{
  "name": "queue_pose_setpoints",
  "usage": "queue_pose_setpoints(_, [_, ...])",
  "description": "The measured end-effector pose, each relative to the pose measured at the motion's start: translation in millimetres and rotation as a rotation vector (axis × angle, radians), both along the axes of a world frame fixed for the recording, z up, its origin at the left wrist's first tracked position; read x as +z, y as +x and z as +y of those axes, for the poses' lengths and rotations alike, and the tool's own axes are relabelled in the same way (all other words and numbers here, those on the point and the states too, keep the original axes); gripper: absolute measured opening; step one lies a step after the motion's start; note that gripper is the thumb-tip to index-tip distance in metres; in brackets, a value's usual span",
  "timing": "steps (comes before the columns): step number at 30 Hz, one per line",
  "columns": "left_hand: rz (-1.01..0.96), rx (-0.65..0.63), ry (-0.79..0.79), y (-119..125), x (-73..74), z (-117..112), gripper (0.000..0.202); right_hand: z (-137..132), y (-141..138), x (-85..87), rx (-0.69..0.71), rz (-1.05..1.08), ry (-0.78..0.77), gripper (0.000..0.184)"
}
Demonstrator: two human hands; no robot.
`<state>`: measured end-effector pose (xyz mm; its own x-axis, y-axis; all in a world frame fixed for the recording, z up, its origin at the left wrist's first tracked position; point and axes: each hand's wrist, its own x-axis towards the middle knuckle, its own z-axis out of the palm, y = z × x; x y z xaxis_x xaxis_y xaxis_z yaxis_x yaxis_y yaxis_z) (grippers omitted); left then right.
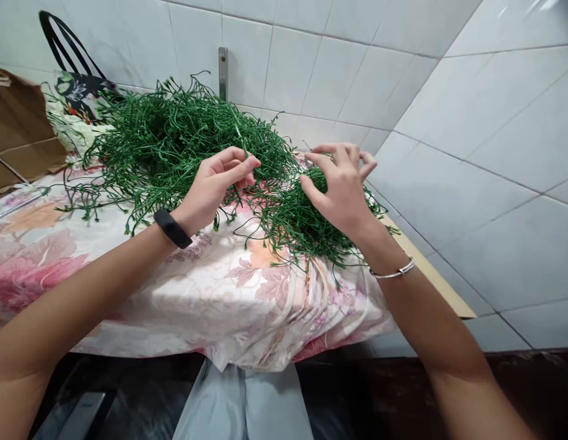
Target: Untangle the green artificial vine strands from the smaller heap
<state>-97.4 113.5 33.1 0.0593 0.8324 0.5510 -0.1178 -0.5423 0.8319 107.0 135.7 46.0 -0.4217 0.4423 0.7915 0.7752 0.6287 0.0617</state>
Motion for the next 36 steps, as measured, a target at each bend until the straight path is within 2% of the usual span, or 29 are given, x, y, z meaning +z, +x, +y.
queue_pose_setpoints(3, [0.003, -0.022, -0.019, 7.4, -3.7, -5.1, 0.016, -13.2, -11.0, -1.3, 0.192, -0.108, -0.088, 0.018])
queue_pose_setpoints(6, [0.021, -0.064, -0.023, 13.8, -6.7, -10.8, 0.012, -23.5, -21.7, -6.3, 0.324, -0.216, -0.158, 0.024])
queue_pose_setpoints(10, [0.049, -0.071, -0.017, 15.4, -9.3, -11.2, 0.01, -26.9, -28.5, -16.4, 0.372, -0.313, -0.202, 0.032])
queue_pose_setpoints(15, [0.014, -0.01, -0.007, 12.6, -8.9, -7.0, 0.012, -26.1, -32.2, -28.1, 0.44, -0.471, -0.272, 0.02])
queue_pose_setpoints(19, [0.016, 0.023, 0.001, 12.5, -6.4, -8.1, 0.013, -28.8, -33.8, -29.0, 0.437, -0.549, -0.313, 0.021])
queue_pose_setpoints(25, [0.007, 0.038, 0.032, 10.4, -7.0, -6.5, 0.025, -27.2, -28.5, -23.6, 0.312, -0.487, -0.251, 0.027])
queue_pose_setpoints(31, [0.107, -0.071, -0.007, 9.2, -8.0, -5.1, 0.039, -21.8, -29.2, -27.5, 0.276, -0.291, -0.236, 0.027])
queue_pose_setpoints(36, [0.117, -0.242, -0.012, 11.3, -9.5, -6.7, 0.039, -25.7, -29.1, -21.5, 0.248, -0.165, -0.25, 0.019])
